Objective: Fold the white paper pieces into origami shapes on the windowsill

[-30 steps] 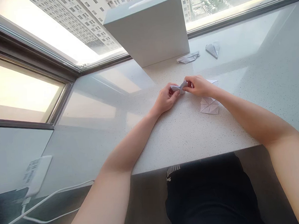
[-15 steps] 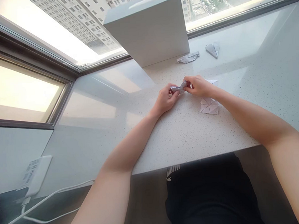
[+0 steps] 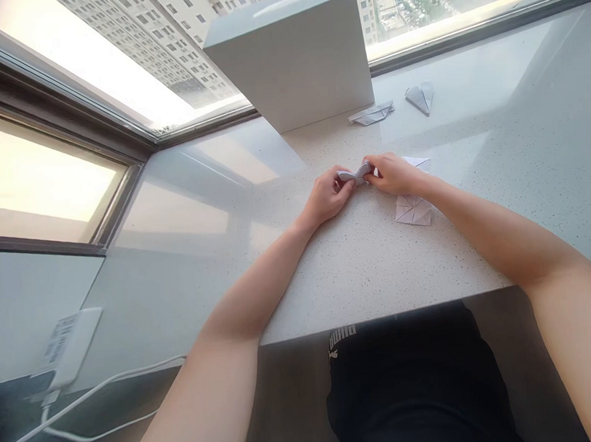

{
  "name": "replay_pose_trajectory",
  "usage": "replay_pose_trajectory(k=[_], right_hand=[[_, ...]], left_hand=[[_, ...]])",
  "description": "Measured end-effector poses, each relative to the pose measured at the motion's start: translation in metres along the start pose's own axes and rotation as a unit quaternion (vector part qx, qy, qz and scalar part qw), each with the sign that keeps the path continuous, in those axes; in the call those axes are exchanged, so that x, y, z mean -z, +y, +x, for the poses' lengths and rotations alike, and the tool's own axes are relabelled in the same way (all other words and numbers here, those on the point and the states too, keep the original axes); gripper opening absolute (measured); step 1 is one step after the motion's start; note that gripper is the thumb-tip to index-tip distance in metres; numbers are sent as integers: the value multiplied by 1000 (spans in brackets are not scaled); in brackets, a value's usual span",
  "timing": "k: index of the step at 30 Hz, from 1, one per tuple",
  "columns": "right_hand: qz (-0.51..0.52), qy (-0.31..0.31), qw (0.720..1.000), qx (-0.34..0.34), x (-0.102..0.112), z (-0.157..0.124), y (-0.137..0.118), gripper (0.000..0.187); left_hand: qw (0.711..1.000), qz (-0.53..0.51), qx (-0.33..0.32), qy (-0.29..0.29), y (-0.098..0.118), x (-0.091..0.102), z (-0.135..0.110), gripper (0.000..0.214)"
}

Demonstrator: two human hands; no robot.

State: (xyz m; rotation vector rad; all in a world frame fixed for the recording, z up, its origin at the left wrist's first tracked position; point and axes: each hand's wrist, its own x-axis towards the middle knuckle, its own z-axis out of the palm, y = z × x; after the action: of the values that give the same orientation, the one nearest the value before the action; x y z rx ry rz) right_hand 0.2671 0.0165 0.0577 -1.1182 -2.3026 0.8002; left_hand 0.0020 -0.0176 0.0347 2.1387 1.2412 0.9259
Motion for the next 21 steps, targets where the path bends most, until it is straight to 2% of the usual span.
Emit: replay_pose_trajectory(k=[6,21], right_hand=[[5,14,1000,4,0,-2,1,21],[13,8,1000,-1,-2,-2,-3,14]], left_hand=[[1000,-7,6,2,1,1,-1,1],[1000,-7,8,-6,-2,2,-1,3]])
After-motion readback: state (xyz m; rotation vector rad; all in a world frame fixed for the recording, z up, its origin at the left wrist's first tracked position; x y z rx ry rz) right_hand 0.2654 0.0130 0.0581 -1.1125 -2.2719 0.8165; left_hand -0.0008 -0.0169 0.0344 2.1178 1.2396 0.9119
